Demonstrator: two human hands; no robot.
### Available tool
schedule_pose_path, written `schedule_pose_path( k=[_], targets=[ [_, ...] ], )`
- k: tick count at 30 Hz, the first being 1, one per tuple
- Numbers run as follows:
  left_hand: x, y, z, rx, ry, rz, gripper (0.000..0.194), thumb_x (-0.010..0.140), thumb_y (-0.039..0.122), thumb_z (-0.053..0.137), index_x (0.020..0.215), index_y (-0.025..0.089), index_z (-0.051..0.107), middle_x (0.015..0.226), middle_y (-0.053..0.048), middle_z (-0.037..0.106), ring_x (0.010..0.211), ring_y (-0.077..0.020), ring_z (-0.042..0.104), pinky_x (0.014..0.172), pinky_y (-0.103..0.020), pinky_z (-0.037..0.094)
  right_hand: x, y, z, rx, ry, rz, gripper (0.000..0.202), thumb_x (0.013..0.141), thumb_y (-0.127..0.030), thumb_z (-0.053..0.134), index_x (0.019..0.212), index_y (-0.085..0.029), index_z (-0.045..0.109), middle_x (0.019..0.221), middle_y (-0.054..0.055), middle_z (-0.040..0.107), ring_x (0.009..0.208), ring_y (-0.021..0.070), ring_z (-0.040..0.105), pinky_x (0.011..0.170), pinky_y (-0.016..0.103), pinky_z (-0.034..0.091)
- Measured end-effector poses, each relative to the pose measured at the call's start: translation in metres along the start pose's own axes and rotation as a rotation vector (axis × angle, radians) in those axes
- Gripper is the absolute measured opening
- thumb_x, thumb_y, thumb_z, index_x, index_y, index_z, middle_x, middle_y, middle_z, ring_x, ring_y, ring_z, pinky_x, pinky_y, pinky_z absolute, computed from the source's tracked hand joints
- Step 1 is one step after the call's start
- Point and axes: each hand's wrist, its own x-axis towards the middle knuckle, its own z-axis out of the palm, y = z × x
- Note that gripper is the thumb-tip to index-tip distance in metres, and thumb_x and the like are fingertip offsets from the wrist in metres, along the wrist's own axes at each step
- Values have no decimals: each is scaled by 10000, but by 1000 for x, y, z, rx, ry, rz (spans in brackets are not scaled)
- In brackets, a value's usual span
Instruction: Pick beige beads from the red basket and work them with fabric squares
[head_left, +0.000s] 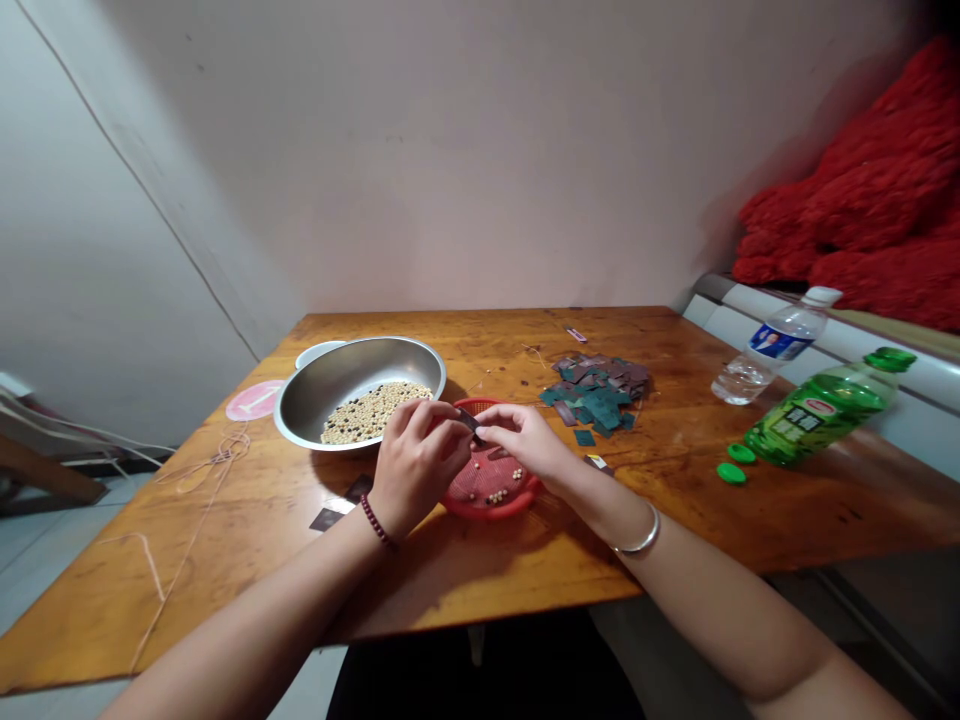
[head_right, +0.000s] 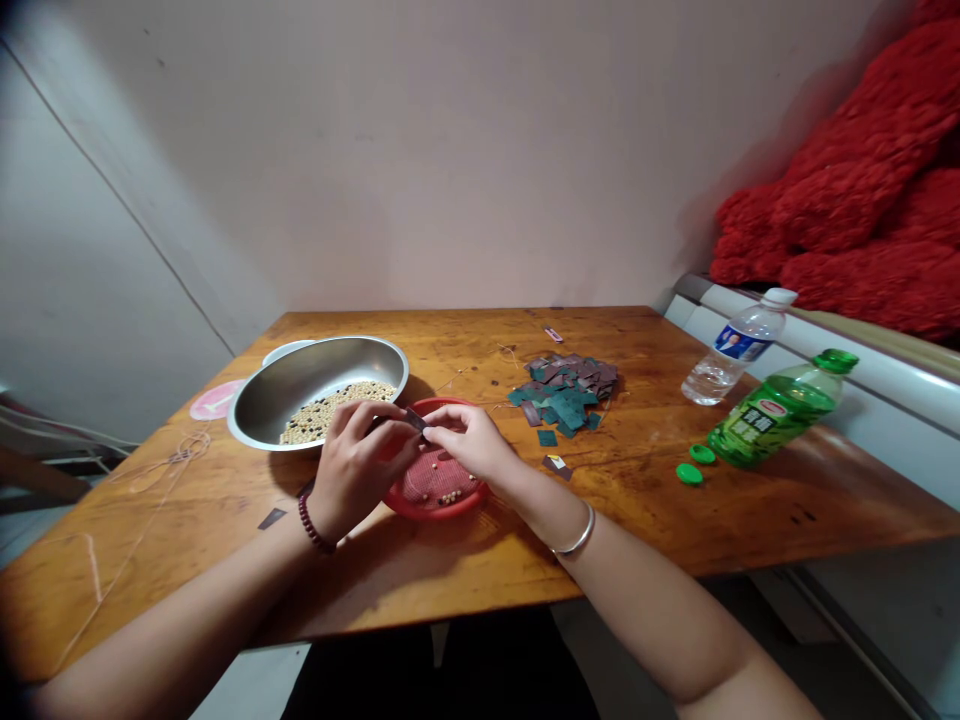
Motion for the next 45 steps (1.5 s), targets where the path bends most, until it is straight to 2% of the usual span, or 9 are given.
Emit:
schedule_pose_path(
  k=[8,16,29,45],
  targets=[
    [-1,-3,2,-11,1,-7,50,789,260,622,819,237,655,944,-22,606,938,-182,485,909,-366,402,3,6,-1,5,19,31,164,684,-219,619,833,-152,638,801,39,677,707,139,644,604,240,485],
    [-1,-3,2,-7,-3,5,62,794,255,617,838,236,656,953,-23,606,941,-182,485,913,-372,400,5,12,-2,-20,27,-23,250,676,-343,668,818,-137,658,766,55,685,700,155,641,671,292,503],
    [-1,-1,-1,-23,-3,47,86,787,244,618,855,249,669,943,-26,605,932,-188,488,891,-378,422,4,9,-1,5,35,-3,233,661,-336,667,779,-134,664,762,48,681,681,137,629,638,261,499],
    [-2,-2,1,-44,-27,24,53,797,259,611,805,237,658,952,-24,601,948,-188,476,898,-365,415,3,8,-1,-24,52,-27,233,667,-342,673,772,-134,656,732,45,678,646,137,635,636,271,505]
  ],
)
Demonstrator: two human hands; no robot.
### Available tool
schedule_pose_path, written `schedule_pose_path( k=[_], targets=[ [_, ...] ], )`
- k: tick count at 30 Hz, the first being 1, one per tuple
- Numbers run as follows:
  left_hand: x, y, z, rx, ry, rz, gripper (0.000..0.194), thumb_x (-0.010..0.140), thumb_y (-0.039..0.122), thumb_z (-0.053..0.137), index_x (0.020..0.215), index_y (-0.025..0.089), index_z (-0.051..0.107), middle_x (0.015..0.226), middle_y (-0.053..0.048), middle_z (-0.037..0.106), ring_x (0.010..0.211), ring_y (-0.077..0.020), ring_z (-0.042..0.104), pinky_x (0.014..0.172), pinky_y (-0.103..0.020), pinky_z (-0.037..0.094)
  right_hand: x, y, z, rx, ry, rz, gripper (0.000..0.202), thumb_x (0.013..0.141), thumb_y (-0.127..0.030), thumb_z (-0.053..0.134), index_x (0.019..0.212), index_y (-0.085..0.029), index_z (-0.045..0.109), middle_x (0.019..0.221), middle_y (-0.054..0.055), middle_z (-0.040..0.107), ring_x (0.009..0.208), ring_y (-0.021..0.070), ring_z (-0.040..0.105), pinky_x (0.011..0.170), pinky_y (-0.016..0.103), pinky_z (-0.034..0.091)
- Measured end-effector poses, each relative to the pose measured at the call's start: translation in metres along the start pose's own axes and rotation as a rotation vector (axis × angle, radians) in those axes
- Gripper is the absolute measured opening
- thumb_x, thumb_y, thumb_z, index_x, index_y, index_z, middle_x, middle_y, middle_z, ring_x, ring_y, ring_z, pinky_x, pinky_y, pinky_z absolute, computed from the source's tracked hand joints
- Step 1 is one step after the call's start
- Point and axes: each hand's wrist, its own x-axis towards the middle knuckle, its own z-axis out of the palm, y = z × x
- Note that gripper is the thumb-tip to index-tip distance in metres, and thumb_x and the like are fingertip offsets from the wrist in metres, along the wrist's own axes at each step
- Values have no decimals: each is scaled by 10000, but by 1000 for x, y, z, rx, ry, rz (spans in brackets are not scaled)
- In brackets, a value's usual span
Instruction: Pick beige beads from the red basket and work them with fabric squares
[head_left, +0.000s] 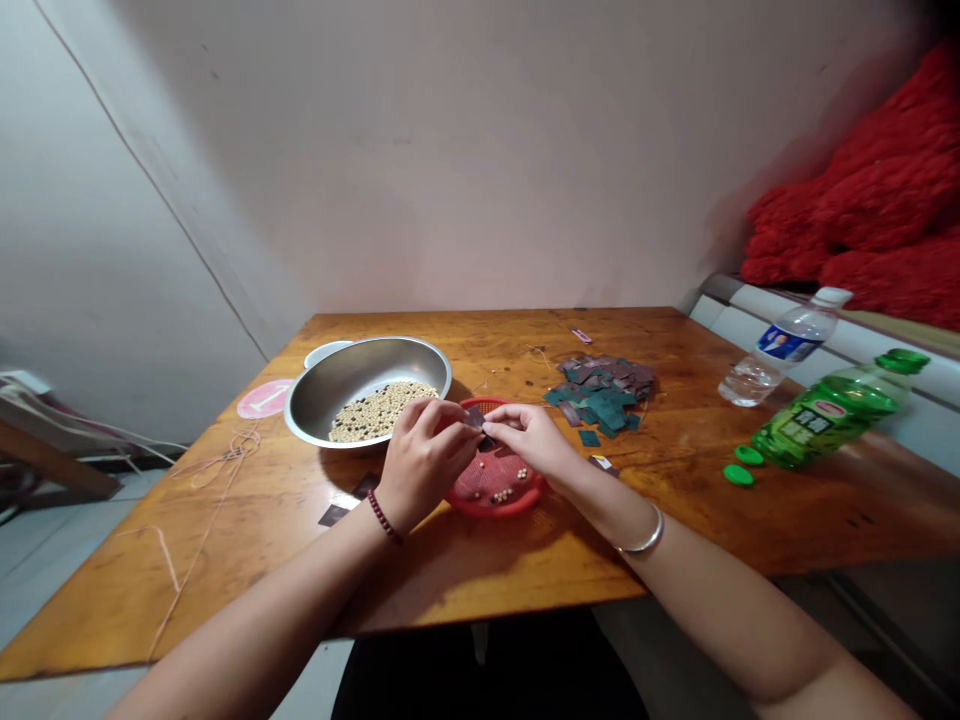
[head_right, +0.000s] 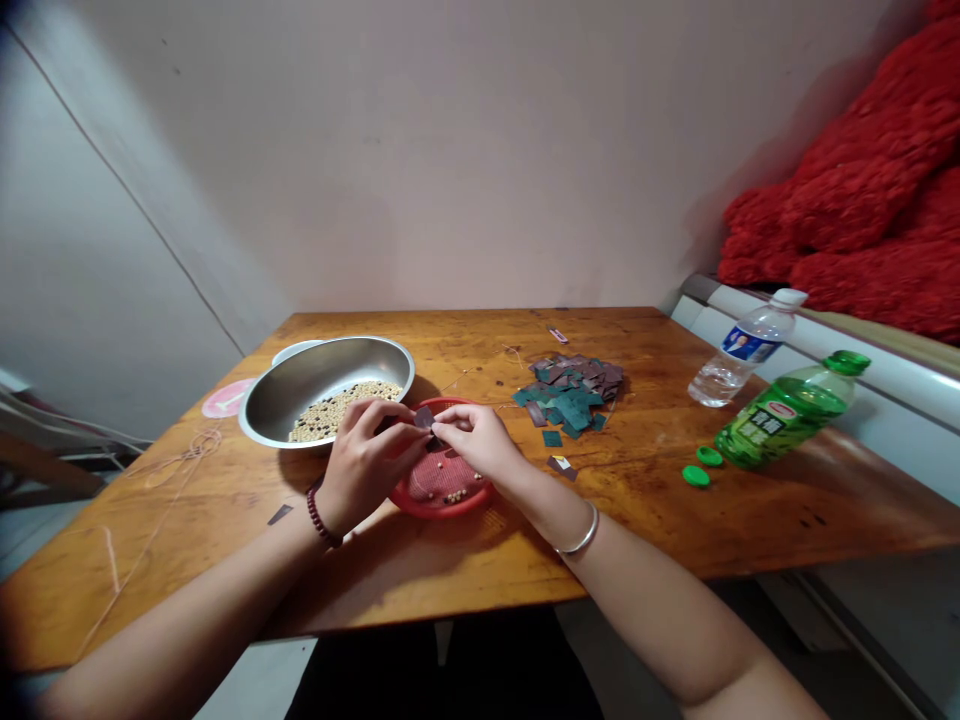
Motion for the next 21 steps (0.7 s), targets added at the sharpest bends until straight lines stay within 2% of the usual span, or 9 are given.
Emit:
schedule_pose_path(
  k=[9,21],
  targets=[
    [2,0,-2,30,-5,27,67,812,245,595,842,233,653,960,-25,611,930,-181,493,890,-362,411,0,3,-1,4,-26,-16,277,663,-386,684,777,-135,652,720,50,681,642,142,637,644,279,503],
    [2,-4,0,61,38,-16,72,822,247,584,839,227,651,965,-28,613,925,-186,501,882,-377,403,-1,1,-2,-19,-32,-40,273,667,-389,681,773,-140,649,720,44,678,641,138,628,653,285,505]
  ],
)
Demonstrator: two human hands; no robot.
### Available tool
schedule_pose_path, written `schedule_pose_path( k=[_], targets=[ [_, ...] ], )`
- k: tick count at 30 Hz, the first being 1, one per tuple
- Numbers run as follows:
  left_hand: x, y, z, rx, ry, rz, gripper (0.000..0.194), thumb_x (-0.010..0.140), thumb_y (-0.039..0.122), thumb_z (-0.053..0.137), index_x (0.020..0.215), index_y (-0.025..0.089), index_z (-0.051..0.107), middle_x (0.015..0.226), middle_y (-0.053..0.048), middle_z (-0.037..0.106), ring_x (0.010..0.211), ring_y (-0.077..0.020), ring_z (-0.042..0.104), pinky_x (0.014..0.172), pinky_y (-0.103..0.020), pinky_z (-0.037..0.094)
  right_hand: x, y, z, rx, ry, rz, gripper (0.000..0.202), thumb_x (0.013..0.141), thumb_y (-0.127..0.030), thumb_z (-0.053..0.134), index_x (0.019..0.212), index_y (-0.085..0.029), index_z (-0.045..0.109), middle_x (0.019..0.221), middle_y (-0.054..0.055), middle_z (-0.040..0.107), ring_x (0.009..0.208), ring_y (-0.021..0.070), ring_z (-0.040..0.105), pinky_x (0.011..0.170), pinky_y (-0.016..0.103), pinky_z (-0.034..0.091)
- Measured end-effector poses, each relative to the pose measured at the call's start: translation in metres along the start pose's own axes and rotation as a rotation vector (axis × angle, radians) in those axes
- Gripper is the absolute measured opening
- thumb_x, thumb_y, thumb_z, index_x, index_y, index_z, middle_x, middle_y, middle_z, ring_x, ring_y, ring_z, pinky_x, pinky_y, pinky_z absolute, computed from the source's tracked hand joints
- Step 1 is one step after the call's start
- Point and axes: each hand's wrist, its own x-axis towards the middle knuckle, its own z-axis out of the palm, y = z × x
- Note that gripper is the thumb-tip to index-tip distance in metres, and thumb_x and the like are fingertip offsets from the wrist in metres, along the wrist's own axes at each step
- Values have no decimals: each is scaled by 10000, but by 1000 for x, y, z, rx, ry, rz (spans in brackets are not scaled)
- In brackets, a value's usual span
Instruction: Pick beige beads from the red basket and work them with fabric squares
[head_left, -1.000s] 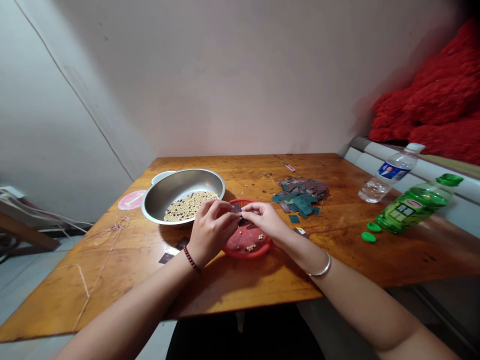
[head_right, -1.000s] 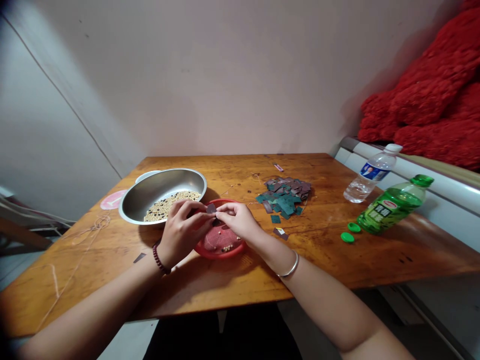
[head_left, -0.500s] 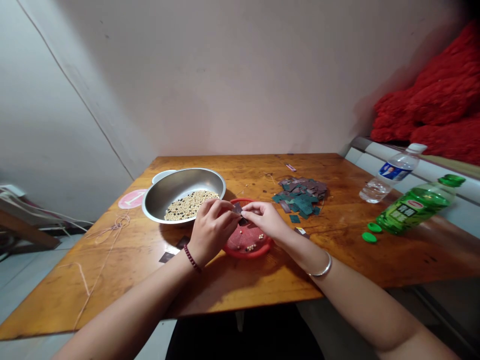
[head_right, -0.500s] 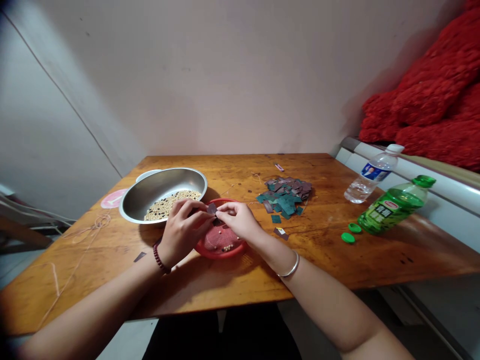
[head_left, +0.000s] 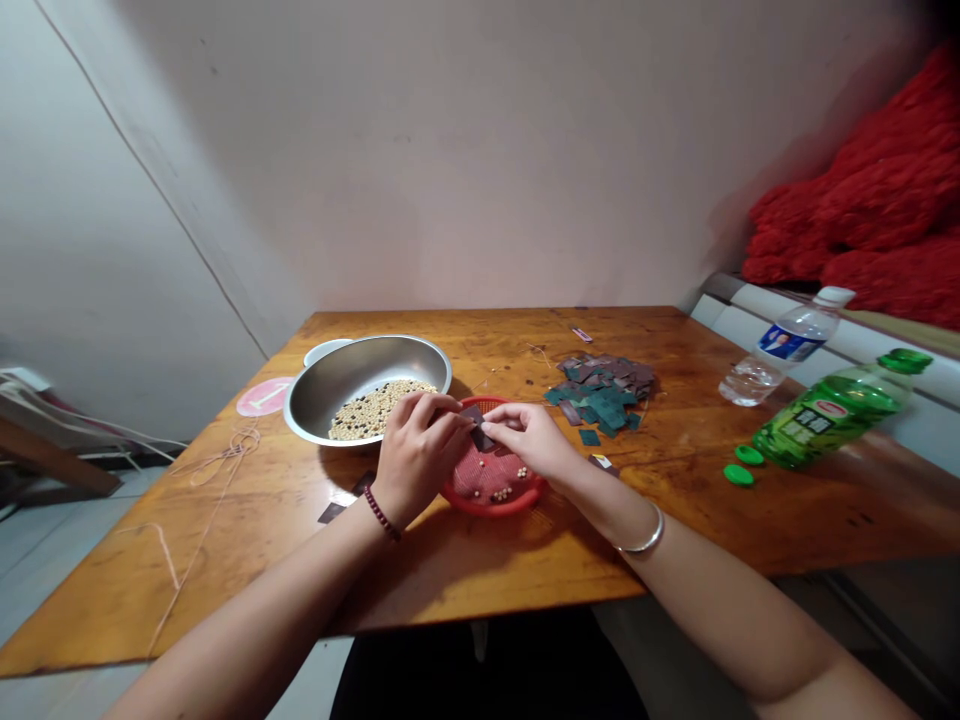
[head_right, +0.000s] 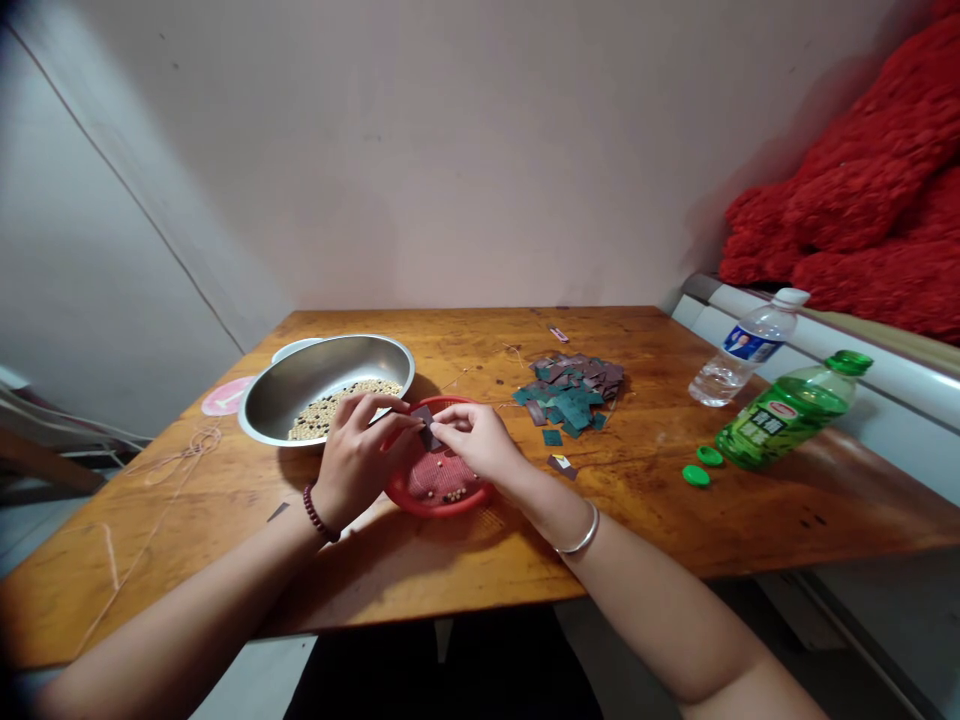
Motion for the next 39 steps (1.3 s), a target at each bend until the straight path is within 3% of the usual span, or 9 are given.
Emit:
schedule_pose_path(
  k=[20,39],
  targets=[
    [0,-5,3,-3,-11,-48,72,823,234,577,817,220,647,961,-24,606,950,-198,475,897,-377,398,0,-2,1,-23,41,3,202,658,-323,675,747,-144,650,713,41,671,636,143,615,651,289,488],
    [-3,6,3,-36,-47,52,71,834,213,559,835,209,630,965,-31,612,944,-176,502,905,-361,408,3,2,0,1,66,2,240,644,-326,682,767,-121,666,735,60,683,626,132,616,620,263,482]
  ],
)
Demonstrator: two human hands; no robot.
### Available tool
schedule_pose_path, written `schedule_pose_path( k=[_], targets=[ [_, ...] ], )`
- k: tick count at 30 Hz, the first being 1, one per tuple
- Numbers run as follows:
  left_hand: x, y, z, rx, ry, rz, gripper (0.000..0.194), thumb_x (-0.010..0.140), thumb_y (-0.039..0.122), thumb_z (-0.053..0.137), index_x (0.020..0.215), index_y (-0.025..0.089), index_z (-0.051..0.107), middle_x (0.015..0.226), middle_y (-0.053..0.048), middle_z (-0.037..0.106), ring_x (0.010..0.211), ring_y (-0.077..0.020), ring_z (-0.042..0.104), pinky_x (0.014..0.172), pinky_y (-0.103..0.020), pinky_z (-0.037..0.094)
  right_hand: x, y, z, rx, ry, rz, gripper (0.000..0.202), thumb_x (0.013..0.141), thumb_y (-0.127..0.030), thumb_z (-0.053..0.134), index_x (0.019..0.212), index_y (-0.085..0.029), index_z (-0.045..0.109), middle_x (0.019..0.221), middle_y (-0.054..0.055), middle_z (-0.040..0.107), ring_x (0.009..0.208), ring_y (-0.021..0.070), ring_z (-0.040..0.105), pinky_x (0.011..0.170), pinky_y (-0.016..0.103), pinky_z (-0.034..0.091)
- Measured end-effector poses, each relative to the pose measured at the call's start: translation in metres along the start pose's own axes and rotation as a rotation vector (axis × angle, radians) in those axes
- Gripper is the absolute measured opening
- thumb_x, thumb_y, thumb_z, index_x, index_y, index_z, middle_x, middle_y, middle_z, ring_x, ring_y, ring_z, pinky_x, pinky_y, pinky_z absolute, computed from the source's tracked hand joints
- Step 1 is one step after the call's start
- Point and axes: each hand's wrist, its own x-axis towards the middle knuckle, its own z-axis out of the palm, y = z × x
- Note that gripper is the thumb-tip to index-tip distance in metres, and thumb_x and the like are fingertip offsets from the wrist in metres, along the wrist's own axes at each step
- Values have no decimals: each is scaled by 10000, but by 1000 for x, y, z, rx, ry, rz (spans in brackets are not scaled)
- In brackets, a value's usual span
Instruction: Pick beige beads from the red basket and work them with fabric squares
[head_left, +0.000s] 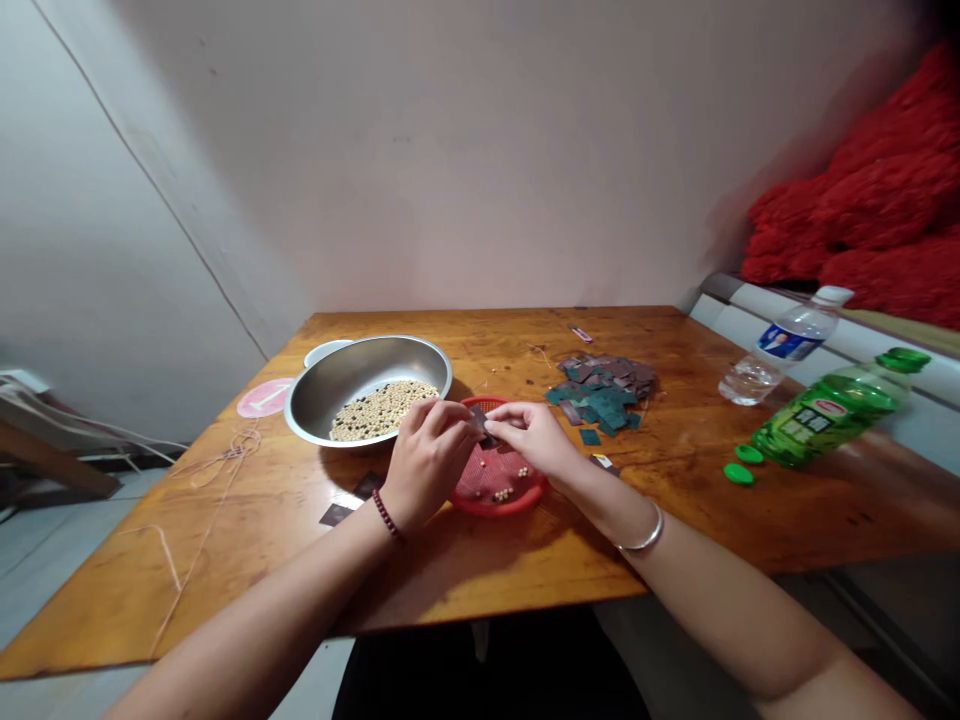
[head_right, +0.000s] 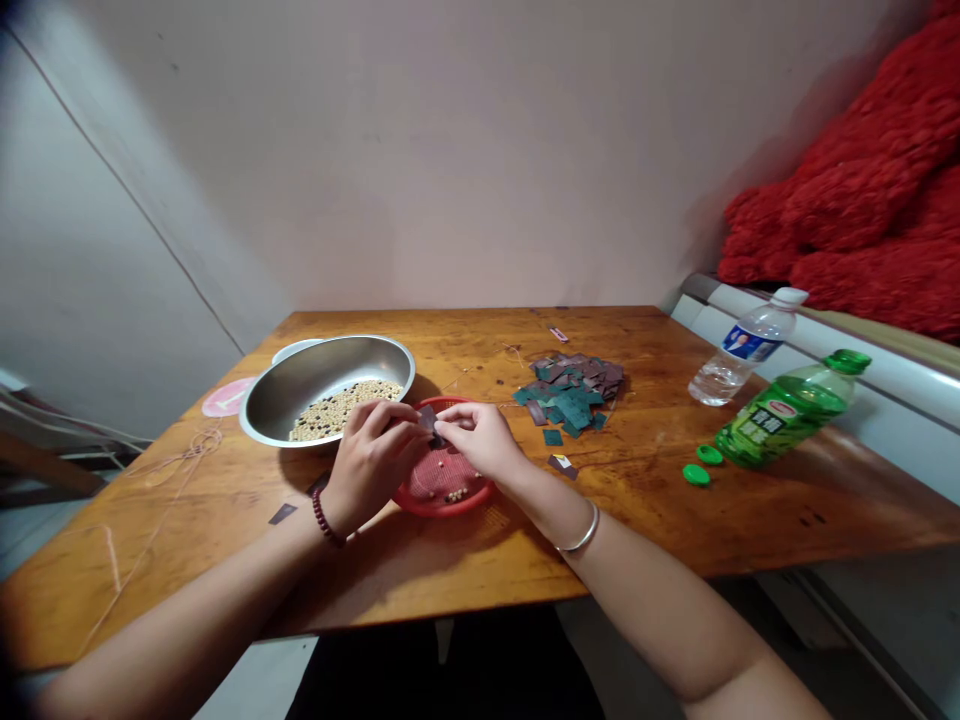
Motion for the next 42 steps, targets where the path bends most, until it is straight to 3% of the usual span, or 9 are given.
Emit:
schedule_pose_path(
  k=[20,31,42],
  targets=[
    [-3,1,-1,27,-3,81,69,815,217,583,845,232,643,967,-19,618,954,-183,489,879,-350,415,-2,-3,1,33,69,22,281,631,-349,698,804,-131,664,726,44,672,623,127,607,597,261,502],
    [-1,-1,-2,42,6,17,53,796,238,611,834,238,647,970,-11,619,961,-181,487,918,-363,407,-3,-7,3,121,110,74,256,614,-326,700,771,-145,613,634,11,643,553,120,605,528,232,495],
    [2,-4,-4,38,18,8,60,803,225,597,844,226,641,956,-19,627,933,-180,505,911,-370,416,-3,-9,3,152,84,78,264,627,-290,694,826,-148,595,682,14,660,602,124,635,511,207,507]
  ],
)
